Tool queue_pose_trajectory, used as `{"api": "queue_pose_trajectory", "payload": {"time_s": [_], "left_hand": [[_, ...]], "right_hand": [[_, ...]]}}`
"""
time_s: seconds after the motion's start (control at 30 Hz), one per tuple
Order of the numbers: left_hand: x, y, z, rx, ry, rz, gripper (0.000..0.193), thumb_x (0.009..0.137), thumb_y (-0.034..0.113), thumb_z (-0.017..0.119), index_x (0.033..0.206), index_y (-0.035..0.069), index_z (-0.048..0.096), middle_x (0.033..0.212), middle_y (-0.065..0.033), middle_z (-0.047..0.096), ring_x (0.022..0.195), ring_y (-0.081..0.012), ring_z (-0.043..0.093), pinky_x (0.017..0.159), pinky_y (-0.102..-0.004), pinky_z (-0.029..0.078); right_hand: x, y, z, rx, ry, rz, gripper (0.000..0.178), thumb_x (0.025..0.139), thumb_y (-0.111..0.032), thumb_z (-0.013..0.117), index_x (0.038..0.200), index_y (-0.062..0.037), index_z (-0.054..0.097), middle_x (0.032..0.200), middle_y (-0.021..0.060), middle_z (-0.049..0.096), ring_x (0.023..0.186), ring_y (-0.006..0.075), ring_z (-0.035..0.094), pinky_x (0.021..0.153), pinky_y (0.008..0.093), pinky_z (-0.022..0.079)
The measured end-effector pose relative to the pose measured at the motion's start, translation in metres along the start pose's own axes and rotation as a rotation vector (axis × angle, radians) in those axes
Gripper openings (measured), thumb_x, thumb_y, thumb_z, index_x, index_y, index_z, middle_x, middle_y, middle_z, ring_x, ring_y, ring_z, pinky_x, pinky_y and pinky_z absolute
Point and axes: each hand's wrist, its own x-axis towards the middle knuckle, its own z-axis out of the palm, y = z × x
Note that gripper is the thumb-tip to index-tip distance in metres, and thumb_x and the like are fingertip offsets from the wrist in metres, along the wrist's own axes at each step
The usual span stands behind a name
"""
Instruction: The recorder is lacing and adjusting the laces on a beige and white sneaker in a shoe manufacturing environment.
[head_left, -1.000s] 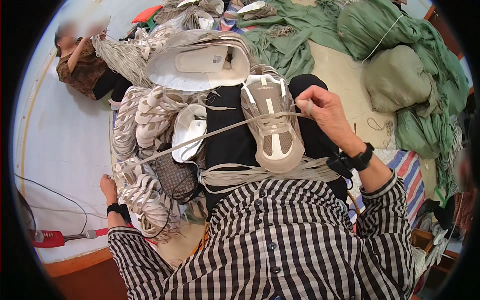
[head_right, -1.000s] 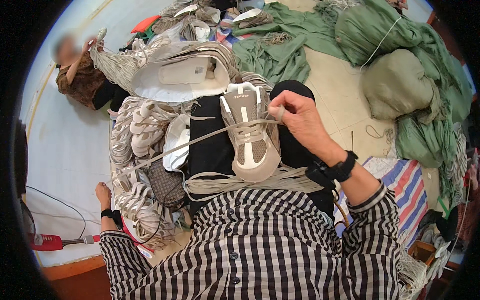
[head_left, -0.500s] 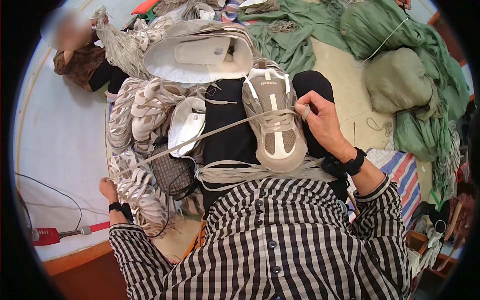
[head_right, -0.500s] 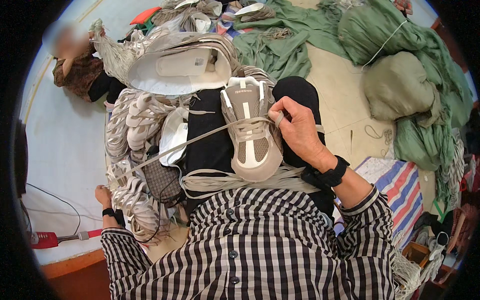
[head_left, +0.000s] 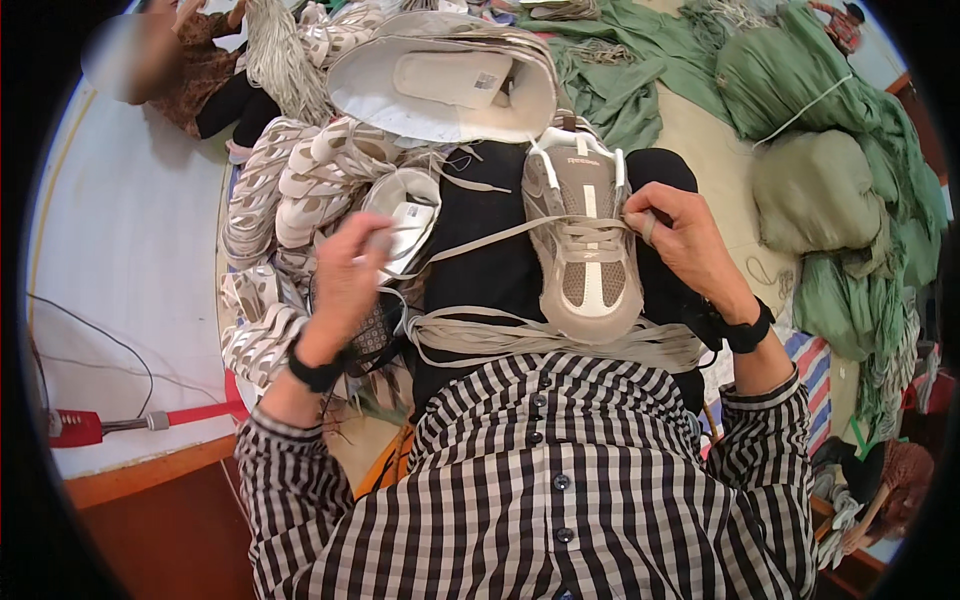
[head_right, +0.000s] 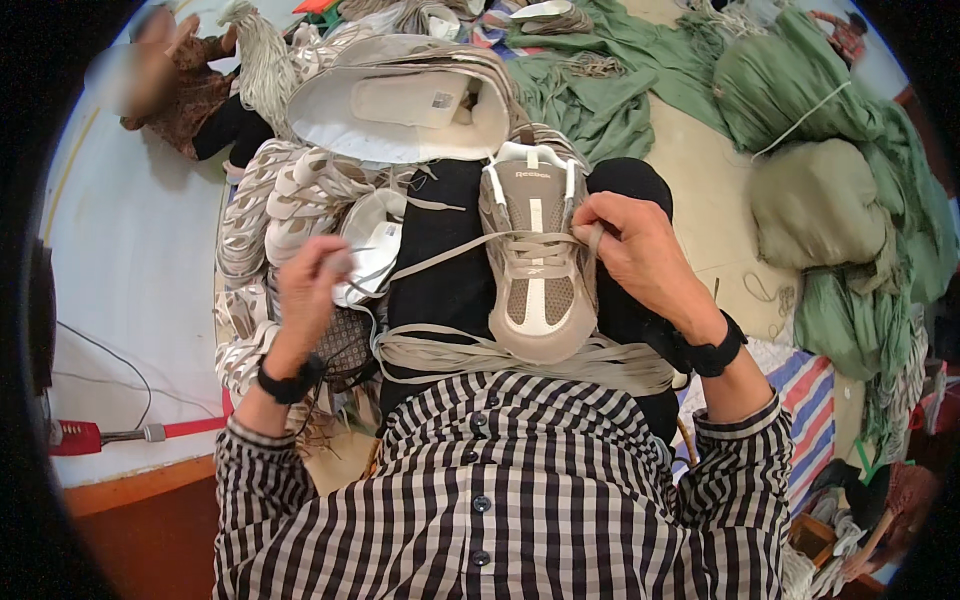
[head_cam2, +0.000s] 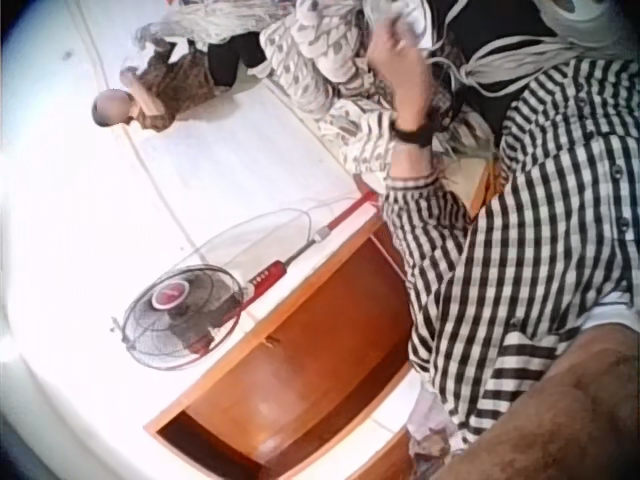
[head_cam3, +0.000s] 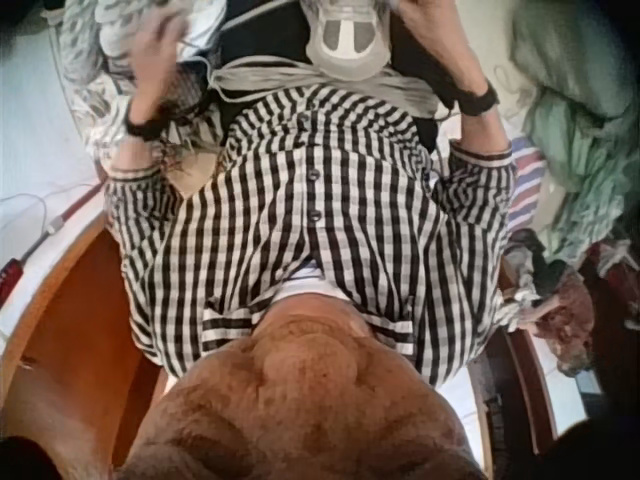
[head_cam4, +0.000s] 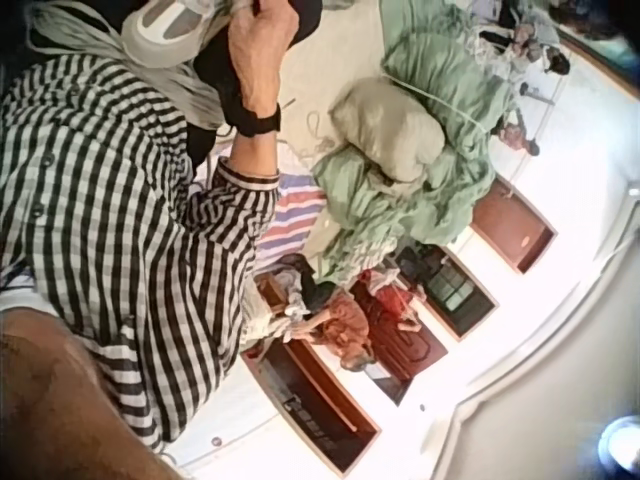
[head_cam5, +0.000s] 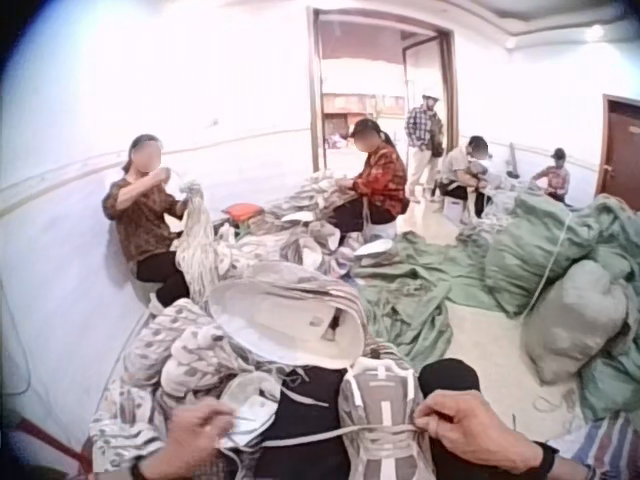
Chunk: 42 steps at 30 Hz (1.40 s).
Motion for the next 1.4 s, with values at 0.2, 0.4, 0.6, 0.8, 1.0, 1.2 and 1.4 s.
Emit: {"api": "queue_pose_trajectory", "payload": {"time_s": [0.2,0.4,0.6,0.8,1.0,1.2,1.4], "left_hand": [[0.038,0.063,0.103,-0.292,-0.150,0.170,0.012,0.092,0.004,0.060,0.103,0.002,0.065,0.082,-0.0031,0.065,0.076,-0.0079,0.060,0.070,-0.0227,0.049],[0.037,0.053,0.110,-0.478,-0.273,-0.087,0.011,0.094,0.004,0.058,0.101,0.000,0.064,0.085,-0.0005,0.063,0.077,-0.0058,0.058,0.071,-0.0209,0.048],[0.036,0.047,0.097,-0.715,-0.403,-0.272,0.013,0.097,0.010,0.054,0.103,0.002,0.060,0.083,-0.0023,0.063,0.071,-0.0086,0.059,0.065,-0.0231,0.051],[0.040,0.054,0.099,-0.799,-0.499,-0.229,0.015,0.097,0.014,0.057,0.103,0.001,0.060,0.085,-0.0053,0.064,0.069,-0.0095,0.060,0.063,-0.0232,0.052],[0.041,0.050,0.102,-0.796,-0.551,-0.238,0.012,0.095,0.013,0.061,0.097,0.001,0.062,0.080,-0.0042,0.064,0.067,-0.0085,0.060,0.060,-0.0225,0.051],[0.043,0.064,0.103,-0.701,-0.442,-0.209,0.009,0.094,0.010,0.061,0.096,0.001,0.061,0.078,-0.0033,0.063,0.065,-0.0076,0.058,0.058,-0.0219,0.050],[0.036,0.058,0.114,-0.400,-0.305,0.151,0.008,0.091,0.007,0.063,0.097,0.001,0.061,0.075,-0.0011,0.063,0.064,-0.0073,0.056,0.060,-0.0230,0.046]], "right_hand": [[0.004,-0.011,-0.005,0.019,0.004,-0.032,0.009,0.084,0.000,0.063,0.093,0.0023,0.062,0.077,0.0094,0.062,0.070,0.0180,0.057,0.065,0.0292,0.045],[0.004,-0.013,-0.002,0.020,-0.017,0.045,0.008,0.085,0.001,0.062,0.093,0.0021,0.061,0.075,0.0052,0.060,0.070,0.0127,0.054,0.065,0.0267,0.044],[0.005,-0.012,-0.002,0.054,-0.061,0.143,0.006,0.087,-0.001,0.061,0.092,0.0019,0.059,0.074,0.0007,0.056,0.071,0.0088,0.049,0.066,0.0244,0.042],[0.004,-0.012,-0.002,0.089,-0.078,0.167,0.005,0.088,-0.001,0.060,0.092,0.0017,0.058,0.073,0.0005,0.054,0.072,0.0084,0.048,0.066,0.0242,0.041],[0.003,-0.011,0.000,0.098,-0.058,0.156,0.005,0.089,-0.001,0.059,0.093,0.0015,0.058,0.075,0.0004,0.055,0.071,0.0084,0.047,0.067,0.0236,0.041],[0.003,-0.016,0.001,0.066,-0.052,0.185,0.005,0.089,-0.001,0.059,0.093,0.0020,0.058,0.076,0.0008,0.055,0.071,0.0089,0.047,0.067,0.0239,0.042],[0.002,-0.015,0.001,0.086,-0.049,0.171,0.005,0.088,-0.001,0.059,0.093,0.0018,0.058,0.076,0.0011,0.056,0.072,0.0093,0.048,0.068,0.0240,0.043]]}}
